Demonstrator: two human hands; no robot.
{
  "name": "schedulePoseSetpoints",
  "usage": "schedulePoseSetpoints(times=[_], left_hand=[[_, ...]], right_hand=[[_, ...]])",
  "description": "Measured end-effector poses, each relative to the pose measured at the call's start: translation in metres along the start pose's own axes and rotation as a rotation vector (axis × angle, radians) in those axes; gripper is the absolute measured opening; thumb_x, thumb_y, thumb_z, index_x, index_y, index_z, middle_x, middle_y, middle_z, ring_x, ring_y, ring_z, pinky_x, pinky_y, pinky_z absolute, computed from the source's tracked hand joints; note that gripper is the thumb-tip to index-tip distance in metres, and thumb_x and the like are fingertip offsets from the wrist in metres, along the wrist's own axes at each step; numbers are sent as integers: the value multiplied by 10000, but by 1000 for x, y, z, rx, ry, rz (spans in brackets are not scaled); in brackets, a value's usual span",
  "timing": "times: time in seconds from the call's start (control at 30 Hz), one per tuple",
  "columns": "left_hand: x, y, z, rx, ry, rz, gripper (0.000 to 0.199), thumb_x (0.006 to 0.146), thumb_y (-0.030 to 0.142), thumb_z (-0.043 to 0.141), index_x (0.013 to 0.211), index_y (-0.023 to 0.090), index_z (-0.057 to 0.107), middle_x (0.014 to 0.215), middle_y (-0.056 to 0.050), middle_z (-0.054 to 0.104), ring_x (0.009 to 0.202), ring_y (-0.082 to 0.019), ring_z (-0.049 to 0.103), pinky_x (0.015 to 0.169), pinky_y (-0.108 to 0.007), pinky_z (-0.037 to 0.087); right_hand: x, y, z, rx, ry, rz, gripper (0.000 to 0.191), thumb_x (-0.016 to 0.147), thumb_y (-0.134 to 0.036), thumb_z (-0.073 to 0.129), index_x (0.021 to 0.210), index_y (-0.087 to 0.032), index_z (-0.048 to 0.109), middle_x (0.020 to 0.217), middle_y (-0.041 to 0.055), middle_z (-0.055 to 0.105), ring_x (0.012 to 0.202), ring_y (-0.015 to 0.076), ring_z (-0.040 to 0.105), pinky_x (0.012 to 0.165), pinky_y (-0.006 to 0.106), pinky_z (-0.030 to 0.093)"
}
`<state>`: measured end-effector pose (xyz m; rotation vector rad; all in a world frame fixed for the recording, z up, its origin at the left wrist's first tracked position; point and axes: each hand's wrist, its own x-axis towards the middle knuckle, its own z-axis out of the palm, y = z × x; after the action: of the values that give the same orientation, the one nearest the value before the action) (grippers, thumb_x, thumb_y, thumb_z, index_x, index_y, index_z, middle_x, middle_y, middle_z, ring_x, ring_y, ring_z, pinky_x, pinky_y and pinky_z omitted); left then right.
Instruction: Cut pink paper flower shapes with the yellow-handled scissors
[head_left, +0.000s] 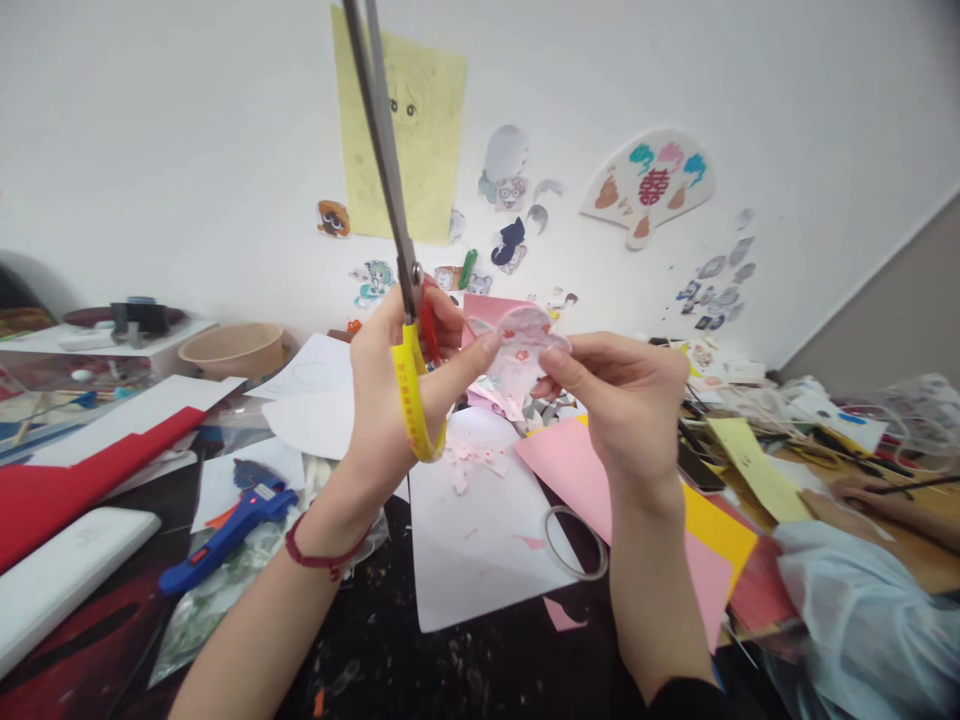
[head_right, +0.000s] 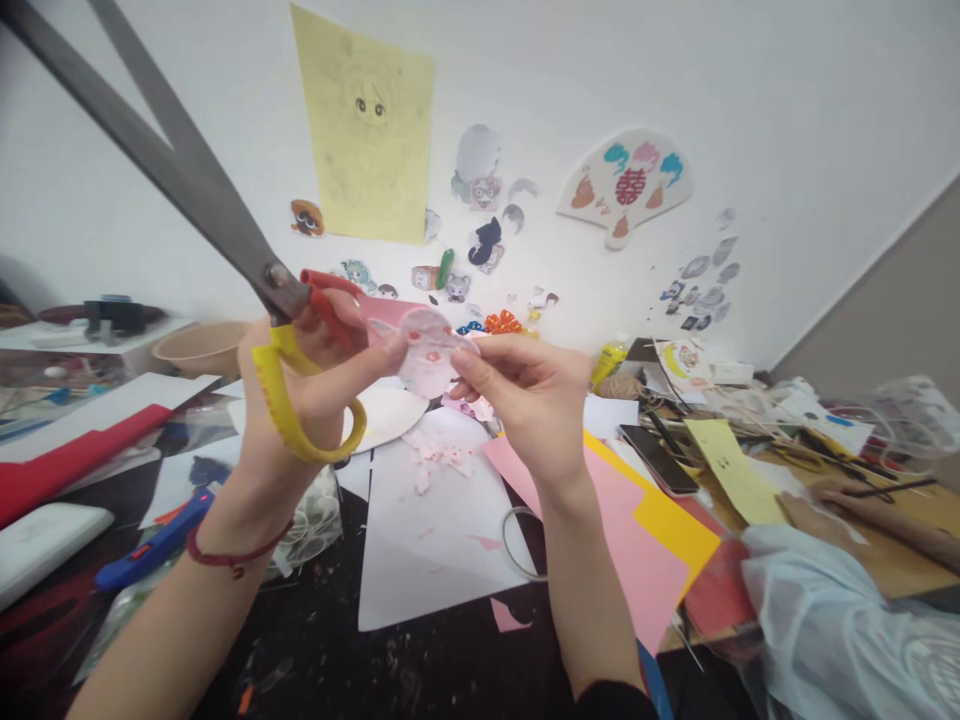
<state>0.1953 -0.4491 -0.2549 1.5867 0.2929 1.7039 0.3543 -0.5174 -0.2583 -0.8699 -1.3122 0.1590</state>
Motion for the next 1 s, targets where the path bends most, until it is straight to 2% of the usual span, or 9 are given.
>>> schedulePoseSetpoints(times=[0.17, 0.3, 0.4, 0.53, 0.7, 0.87, 1.0], left_hand=[[-1, -1, 1, -4, 25, 22, 388, 679, 281, 899, 762, 202, 528, 805, 18, 528, 707, -107, 530, 601, -246, 463], [-2, -2, 1, -38, 46, 31, 339, 695, 195, 873, 775, 205, 544, 805, 20, 508, 718, -109, 528, 629, -253, 475], [-2, -2, 1, -53, 60, 13, 324, 698, 174, 866, 769, 208, 551, 769, 23, 487, 683, -107, 508, 600, -257, 464], [-1, -1, 1, -71, 59, -6, 318, 703, 176, 870, 766, 208, 559, 770, 26, 497, 681, -103, 502, 597, -258, 457], [-3, -2, 5, -83, 30, -13, 371, 671, 223, 890, 777, 205, 536, 809, 23, 514, 696, -104, 517, 631, -256, 477], [-4, -2, 5, -53, -36, -49, 325, 690, 185, 862, 755, 196, 543, 799, 13, 522, 683, -105, 506, 609, -258, 445], [-3, -1, 3, 1, -58, -8, 334, 695, 235, 873, 787, 218, 553, 768, 14, 544, 702, -132, 543, 609, -287, 450]], right_hand=[[1, 1, -3, 34, -48, 23, 39, 795, -236, 814, 829, -231, 795, 656, -14, 741, 539, 133, 695, 539, 252, 613], [3, 0, -13, 56, -120, 66, 84, 815, -253, 800, 891, -216, 803, 705, 16, 764, 587, 148, 717, 563, 265, 621], [5, -1, -20, 63, -126, 77, 96, 829, -277, 790, 899, -212, 802, 714, 20, 764, 592, 145, 714, 565, 264, 621], [5, -4, -18, 45, -81, 67, 119, 806, -321, 813, 863, -217, 801, 710, 15, 760, 571, 134, 700, 546, 247, 600], [1, -3, 0, 23, -70, 53, 83, 769, -295, 836, 804, -233, 794, 733, -5, 757, 622, 128, 684, 582, 253, 598], [-3, 6, 10, 2, 84, -81, 63, 772, -224, 824, 752, -264, 780, 647, -45, 696, 559, 98, 598, 537, 253, 525], [-5, 5, 8, -99, 91, -131, 66, 782, -251, 816, 745, -279, 770, 621, -48, 669, 550, 111, 576, 521, 282, 485]])
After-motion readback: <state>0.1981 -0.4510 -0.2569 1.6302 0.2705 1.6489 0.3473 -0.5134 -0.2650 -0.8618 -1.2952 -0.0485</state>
